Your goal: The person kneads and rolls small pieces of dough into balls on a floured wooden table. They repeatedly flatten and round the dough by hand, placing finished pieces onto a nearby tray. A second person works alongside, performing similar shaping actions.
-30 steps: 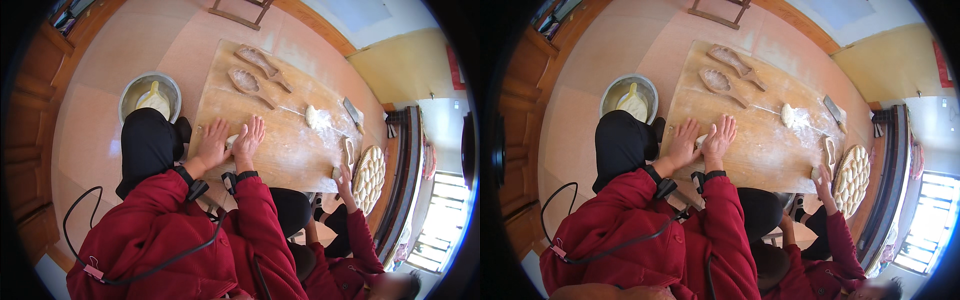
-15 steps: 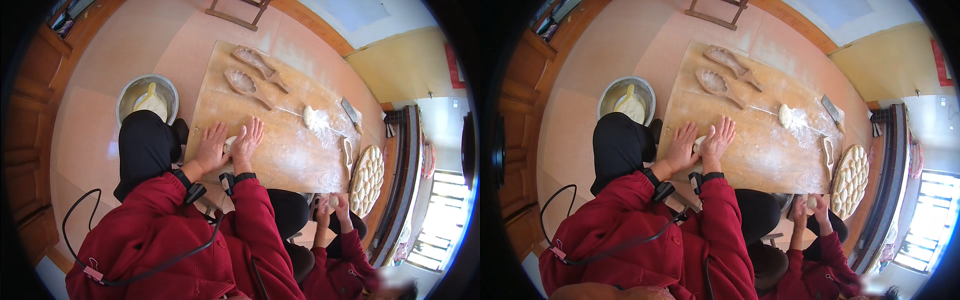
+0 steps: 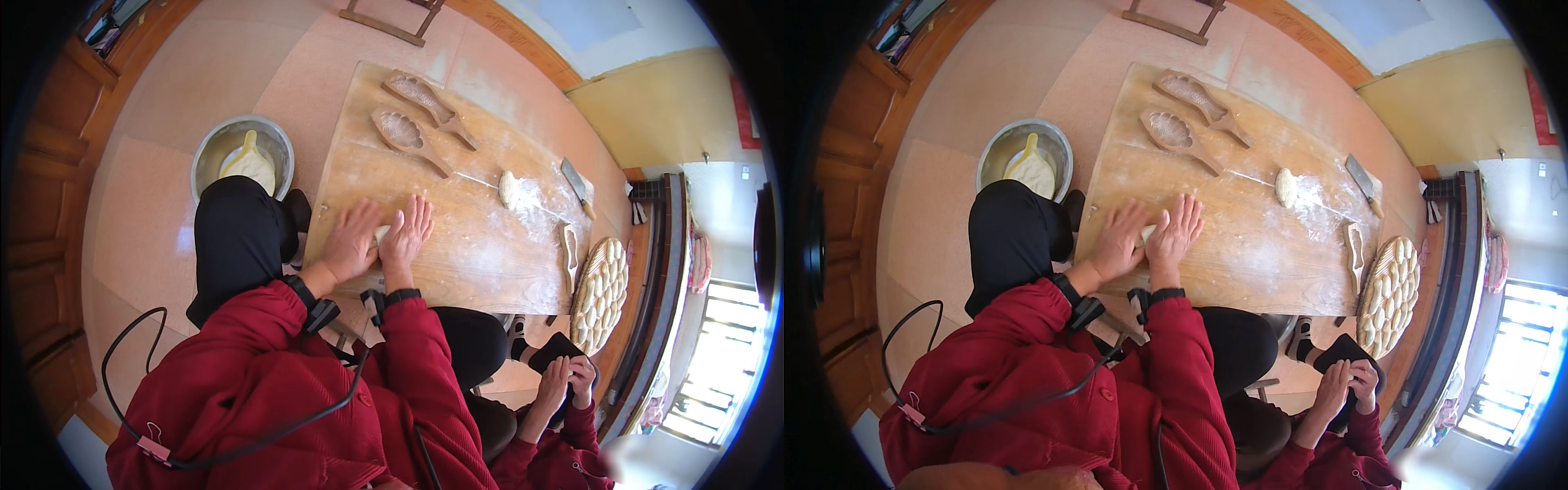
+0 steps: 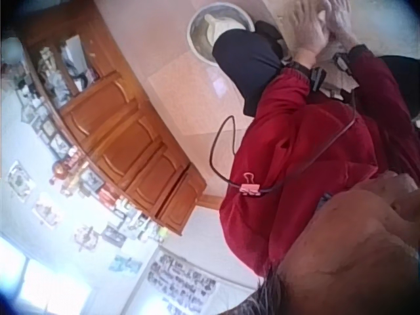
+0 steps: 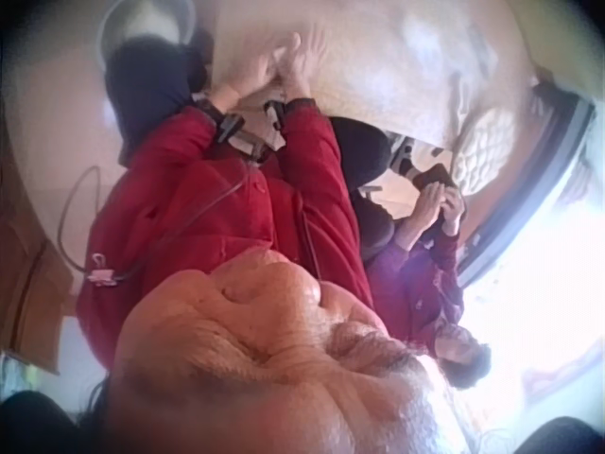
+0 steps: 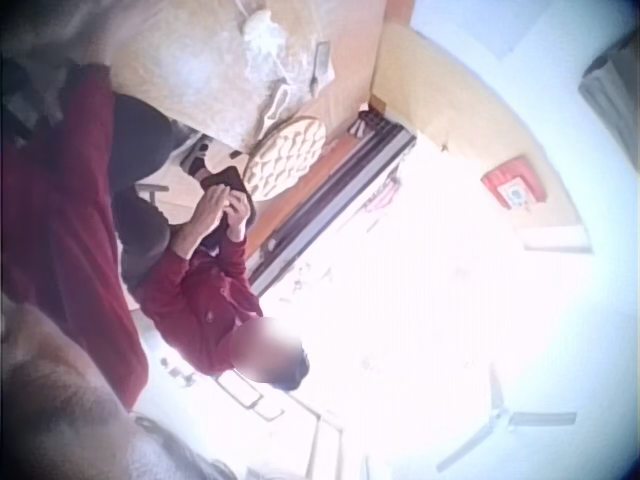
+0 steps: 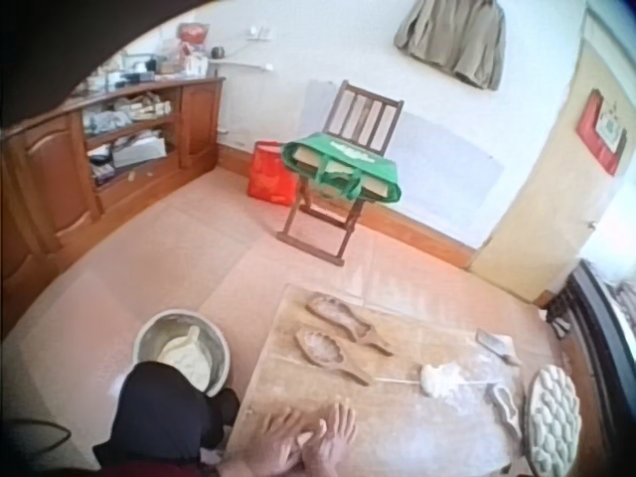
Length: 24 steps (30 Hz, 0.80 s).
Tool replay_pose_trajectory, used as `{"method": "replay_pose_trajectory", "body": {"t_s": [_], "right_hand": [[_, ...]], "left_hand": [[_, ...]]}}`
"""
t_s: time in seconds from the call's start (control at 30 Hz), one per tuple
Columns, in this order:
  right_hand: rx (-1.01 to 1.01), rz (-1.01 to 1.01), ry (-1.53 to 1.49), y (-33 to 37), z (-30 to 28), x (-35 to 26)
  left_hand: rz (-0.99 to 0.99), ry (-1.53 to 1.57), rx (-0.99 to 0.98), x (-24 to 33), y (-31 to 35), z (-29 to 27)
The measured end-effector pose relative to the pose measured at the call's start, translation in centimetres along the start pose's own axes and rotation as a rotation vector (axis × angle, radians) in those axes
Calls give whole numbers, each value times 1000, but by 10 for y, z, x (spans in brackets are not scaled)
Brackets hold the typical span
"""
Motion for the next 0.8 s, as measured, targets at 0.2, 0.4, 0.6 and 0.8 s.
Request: {"method": "replay_pose_trajectory", "body": {"t_s": [0.2,0.4,0.6,0.8], "right_hand": [[-206,-2,-206,-5,10,10],[-34,-2,-189,19,-14,7],[9,1,61,-17,5,14],[-169,329,-613,22,-4,20]], "left_hand": [[-23,124,-51,3,-4,0],[78,231,-136,15,10,7],[-77,27,-84,7,-5,-5],[18,397,-95,16,10,9]]}}
Point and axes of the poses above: each hand's wrist, its own y-axis away from the middle knuckle, its own z-axis out of the palm, x = y × z, the point moved 5 cm from there along -y, towards the middle knuckle, and after that the axes turned 11 degrees about x, right-handed, at the moved point
